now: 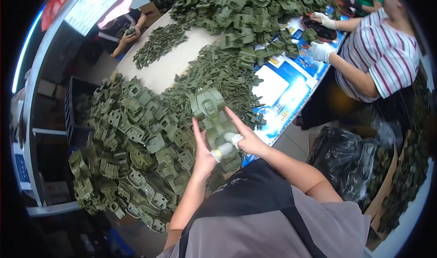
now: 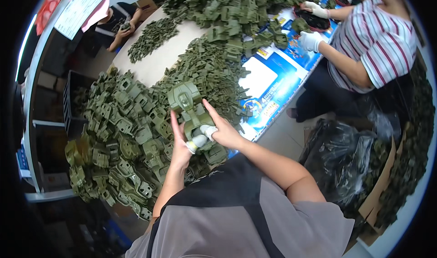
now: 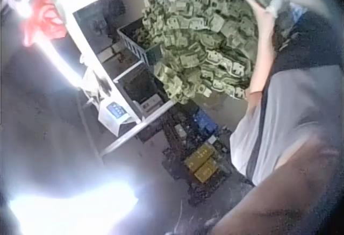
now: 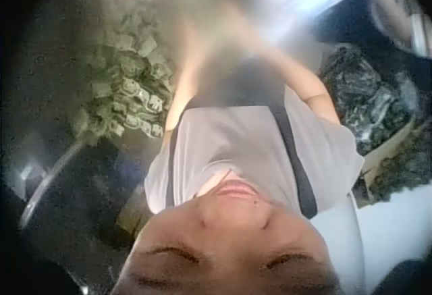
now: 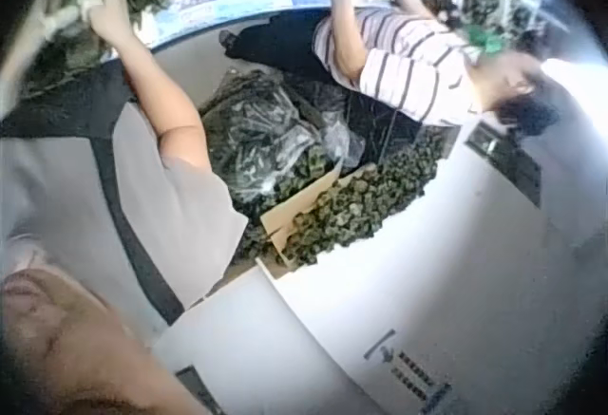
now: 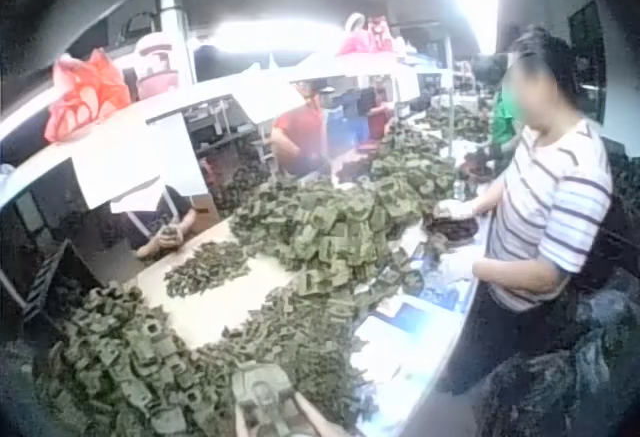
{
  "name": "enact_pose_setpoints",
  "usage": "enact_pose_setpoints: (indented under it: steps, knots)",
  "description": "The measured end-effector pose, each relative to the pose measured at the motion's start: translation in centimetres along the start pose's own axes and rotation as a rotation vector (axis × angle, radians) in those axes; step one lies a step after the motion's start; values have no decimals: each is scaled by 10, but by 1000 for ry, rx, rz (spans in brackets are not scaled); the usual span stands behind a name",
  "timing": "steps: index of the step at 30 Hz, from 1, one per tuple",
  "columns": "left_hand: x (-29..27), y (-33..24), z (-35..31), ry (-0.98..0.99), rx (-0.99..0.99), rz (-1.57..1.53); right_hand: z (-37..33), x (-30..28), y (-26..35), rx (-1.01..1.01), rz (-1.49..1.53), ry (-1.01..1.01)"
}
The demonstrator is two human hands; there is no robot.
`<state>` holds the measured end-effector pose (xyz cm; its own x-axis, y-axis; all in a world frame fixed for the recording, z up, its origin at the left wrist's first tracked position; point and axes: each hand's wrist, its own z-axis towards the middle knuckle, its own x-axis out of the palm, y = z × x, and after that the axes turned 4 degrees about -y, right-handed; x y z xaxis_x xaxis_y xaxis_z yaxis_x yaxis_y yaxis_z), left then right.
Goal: The person assembles green plastic components by hand, snapping smaller pieces into larger frames. They pick up parts from a large pile on a table, manipulate them to fit together, and place the assembled units back on the pile. The process is repetitive and involves handling multiple identical items.
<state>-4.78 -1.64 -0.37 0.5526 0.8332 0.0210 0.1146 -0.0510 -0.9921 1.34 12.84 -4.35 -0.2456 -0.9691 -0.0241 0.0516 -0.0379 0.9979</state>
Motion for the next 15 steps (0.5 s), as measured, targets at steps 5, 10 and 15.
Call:
enact_pose_setpoints:
  steps: [5,10,15]
  knots:
    - [-39,30,-22,-64,-30,-110,-7,-3,12,-22,-87,151]
    - [-104,24,-54,-139,-165,-638,23,-20,-5,44,-265,130]
    - [-81,28,-52,-75,-181,-892,69,39,-66,-228,-616,63]
